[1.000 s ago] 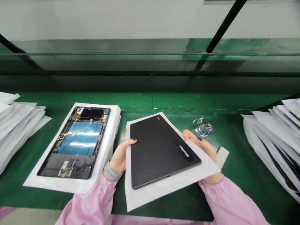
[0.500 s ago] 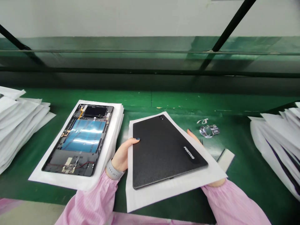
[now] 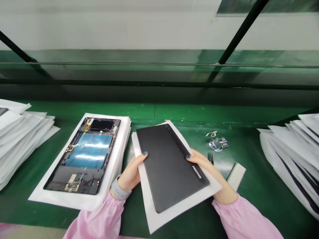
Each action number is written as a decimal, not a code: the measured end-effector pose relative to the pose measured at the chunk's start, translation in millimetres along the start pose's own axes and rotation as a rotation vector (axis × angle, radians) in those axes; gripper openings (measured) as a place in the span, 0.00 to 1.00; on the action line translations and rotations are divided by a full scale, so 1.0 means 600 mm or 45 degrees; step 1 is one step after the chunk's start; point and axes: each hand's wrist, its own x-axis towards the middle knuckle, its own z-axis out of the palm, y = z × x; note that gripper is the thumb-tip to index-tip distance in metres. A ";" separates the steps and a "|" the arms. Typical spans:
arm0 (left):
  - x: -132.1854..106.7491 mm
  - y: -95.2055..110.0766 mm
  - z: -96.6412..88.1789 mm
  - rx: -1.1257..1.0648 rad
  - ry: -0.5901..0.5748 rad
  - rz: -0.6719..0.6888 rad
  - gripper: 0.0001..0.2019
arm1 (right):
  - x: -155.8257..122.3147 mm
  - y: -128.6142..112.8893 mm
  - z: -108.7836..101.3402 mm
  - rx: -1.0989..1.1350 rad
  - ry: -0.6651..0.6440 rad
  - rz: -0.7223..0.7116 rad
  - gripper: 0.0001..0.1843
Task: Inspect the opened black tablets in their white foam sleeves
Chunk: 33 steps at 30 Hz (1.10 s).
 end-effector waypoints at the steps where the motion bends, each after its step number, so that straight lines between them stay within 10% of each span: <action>1: -0.005 -0.001 0.002 0.014 -0.044 0.058 0.19 | 0.000 -0.002 0.009 0.060 -0.036 0.043 0.19; 9: -0.030 -0.011 -0.004 0.165 -0.395 0.235 0.25 | -0.008 0.036 0.052 0.362 -0.472 0.191 0.19; 16: -0.021 -0.022 -0.027 0.241 -0.415 0.208 0.24 | -0.005 0.041 0.058 0.365 -0.536 0.143 0.19; 26: -0.023 -0.028 -0.032 0.246 -0.219 0.413 0.29 | 0.008 0.048 0.034 0.119 0.043 -0.429 0.28; 33: 0.008 -0.035 -0.025 0.383 0.215 0.610 0.18 | 0.019 0.092 0.003 -0.335 0.412 -0.792 0.24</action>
